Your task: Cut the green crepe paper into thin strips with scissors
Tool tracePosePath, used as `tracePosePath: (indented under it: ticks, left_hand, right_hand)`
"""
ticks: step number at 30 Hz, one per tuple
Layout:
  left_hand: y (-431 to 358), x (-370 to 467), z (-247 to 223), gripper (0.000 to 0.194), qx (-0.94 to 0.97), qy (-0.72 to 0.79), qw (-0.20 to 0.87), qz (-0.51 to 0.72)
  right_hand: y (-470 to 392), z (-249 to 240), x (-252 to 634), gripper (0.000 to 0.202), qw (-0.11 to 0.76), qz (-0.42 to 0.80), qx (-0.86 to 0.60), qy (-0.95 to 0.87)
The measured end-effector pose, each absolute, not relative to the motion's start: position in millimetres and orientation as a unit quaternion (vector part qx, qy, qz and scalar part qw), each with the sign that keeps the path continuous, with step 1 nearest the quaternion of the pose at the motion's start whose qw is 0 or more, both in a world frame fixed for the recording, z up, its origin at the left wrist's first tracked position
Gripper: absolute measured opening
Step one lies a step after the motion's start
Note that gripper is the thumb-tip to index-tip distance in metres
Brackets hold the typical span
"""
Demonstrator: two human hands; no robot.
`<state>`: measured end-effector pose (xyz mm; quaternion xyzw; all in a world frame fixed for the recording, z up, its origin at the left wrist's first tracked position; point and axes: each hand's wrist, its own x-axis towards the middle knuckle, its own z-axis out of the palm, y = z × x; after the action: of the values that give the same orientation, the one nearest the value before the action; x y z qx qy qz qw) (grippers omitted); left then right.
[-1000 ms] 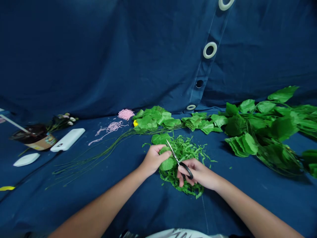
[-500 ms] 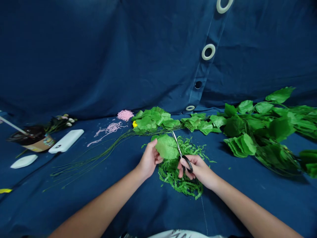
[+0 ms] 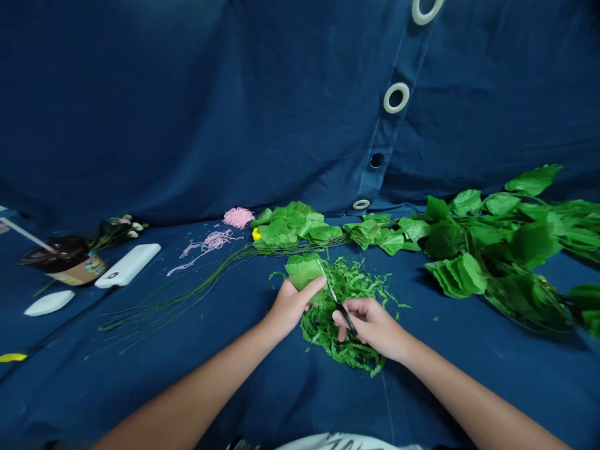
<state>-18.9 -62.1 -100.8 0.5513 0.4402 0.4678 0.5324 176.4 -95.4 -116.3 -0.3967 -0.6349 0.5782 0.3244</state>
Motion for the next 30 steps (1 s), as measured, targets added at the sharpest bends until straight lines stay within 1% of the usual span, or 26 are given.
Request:
tracePosePath:
  ticks: [7,13,17,24,30]
  left_hand:
    - [-63,-19,-98,0.028,0.566,0.466,0.513,0.446]
    - [-65,-17,-96,0.033,0.531,0.468,0.54,0.455]
    - [-67,-16,-94,0.034,0.519,0.471,0.535,0.471]
    - [-71,-12,-96,0.034,0.511,0.482,0.511,0.496]
    - [-74,-8,-104,0.037,0.507,0.484,0.508,0.501]
  right_hand:
    - [-96,-115,178,0.039,0.314,0.581,-0.393,-0.64]
    - [-97,-113,180,0.04,0.295,0.59,-0.372,-0.653]
    - [-98,-110,179,0.043,0.288,0.604,-0.367,-0.646]
    - [-99,-110,172,0.048,0.312,0.628,-0.335,-0.629]
    - [-100,-114,165,0.048,0.327,0.597,-0.372,-0.632]
